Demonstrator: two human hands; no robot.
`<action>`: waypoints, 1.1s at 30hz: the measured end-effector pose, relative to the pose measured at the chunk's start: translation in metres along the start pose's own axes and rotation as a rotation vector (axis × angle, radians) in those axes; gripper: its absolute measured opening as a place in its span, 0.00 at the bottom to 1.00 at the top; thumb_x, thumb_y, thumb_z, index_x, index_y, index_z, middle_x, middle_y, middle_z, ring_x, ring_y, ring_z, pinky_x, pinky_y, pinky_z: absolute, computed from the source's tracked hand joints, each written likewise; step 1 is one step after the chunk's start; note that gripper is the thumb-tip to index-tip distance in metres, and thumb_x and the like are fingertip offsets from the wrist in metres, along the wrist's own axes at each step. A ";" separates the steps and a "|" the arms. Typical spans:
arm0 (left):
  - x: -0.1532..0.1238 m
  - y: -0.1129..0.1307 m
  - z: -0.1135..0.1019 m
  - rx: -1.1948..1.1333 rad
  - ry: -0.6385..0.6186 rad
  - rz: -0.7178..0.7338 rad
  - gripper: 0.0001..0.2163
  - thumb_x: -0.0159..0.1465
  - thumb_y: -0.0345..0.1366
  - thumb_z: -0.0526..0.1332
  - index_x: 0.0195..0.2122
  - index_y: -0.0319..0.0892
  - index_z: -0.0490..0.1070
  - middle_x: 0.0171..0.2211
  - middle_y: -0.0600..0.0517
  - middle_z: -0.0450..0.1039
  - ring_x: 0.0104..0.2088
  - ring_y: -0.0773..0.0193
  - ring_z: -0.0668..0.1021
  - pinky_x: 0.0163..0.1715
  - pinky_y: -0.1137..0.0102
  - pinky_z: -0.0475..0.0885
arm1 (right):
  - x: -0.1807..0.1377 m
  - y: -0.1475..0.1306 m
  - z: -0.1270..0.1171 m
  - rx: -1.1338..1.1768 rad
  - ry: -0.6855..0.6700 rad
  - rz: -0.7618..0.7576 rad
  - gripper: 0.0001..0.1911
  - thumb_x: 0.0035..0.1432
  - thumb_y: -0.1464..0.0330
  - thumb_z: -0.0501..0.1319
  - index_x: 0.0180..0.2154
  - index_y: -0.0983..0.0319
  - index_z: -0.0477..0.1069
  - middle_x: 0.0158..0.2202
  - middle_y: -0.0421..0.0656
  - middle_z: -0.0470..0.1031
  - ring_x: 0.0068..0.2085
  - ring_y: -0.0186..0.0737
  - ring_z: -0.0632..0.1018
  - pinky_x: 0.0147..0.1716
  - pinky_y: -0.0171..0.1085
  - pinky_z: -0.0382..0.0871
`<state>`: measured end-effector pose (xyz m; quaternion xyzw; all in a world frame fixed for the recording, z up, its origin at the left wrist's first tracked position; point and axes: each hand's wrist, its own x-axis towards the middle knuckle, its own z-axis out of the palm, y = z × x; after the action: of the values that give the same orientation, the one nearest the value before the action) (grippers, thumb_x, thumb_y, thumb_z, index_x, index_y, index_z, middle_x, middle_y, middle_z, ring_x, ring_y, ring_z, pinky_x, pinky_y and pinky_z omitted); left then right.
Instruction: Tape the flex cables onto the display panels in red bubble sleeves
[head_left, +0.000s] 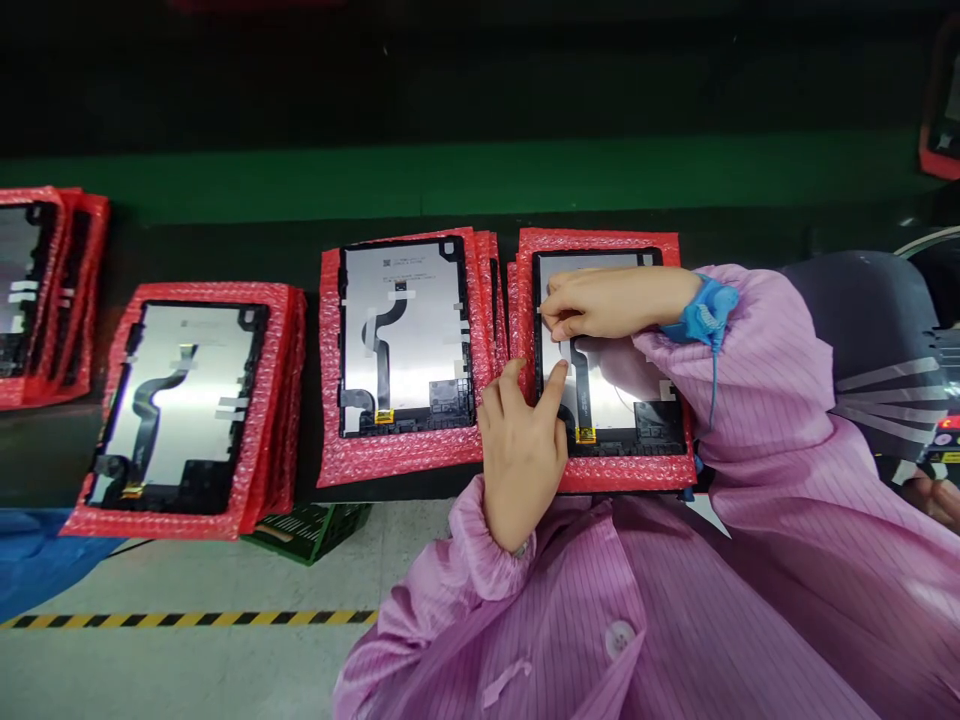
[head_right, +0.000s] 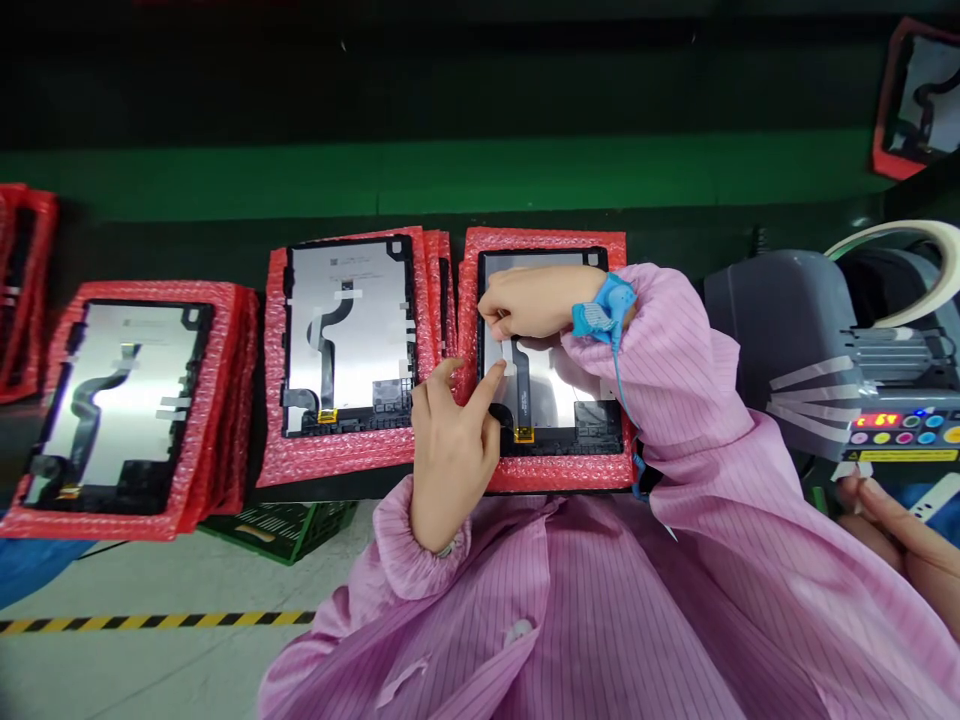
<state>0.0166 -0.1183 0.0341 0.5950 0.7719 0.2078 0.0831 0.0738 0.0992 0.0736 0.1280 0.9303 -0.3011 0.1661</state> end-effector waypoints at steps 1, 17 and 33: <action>0.001 0.001 0.000 0.021 -0.005 0.004 0.26 0.63 0.24 0.52 0.62 0.47 0.68 0.57 0.38 0.59 0.51 0.47 0.67 0.50 0.47 0.70 | 0.000 0.000 0.001 -0.002 0.006 -0.005 0.10 0.60 0.72 0.63 0.25 0.62 0.71 0.33 0.41 0.70 0.33 0.34 0.68 0.36 0.38 0.60; 0.000 0.003 0.004 0.195 -0.062 0.041 0.24 0.66 0.25 0.51 0.62 0.47 0.68 0.58 0.37 0.62 0.48 0.47 0.68 0.46 0.50 0.70 | 0.001 -0.005 0.004 -0.218 0.159 0.373 0.19 0.56 0.53 0.66 0.35 0.64 0.73 0.42 0.47 0.75 0.40 0.41 0.75 0.36 0.38 0.64; 0.044 -0.009 0.000 0.050 0.016 0.277 0.19 0.69 0.37 0.55 0.58 0.39 0.71 0.54 0.37 0.67 0.53 0.46 0.68 0.55 0.50 0.66 | -0.164 -0.073 0.118 0.552 0.941 0.210 0.13 0.66 0.59 0.59 0.35 0.62 0.70 0.27 0.37 0.67 0.27 0.30 0.67 0.30 0.32 0.60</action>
<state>-0.0034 -0.0779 0.0357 0.6962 0.6879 0.2025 0.0325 0.2260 -0.0518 0.0849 0.3794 0.7731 -0.4257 -0.2778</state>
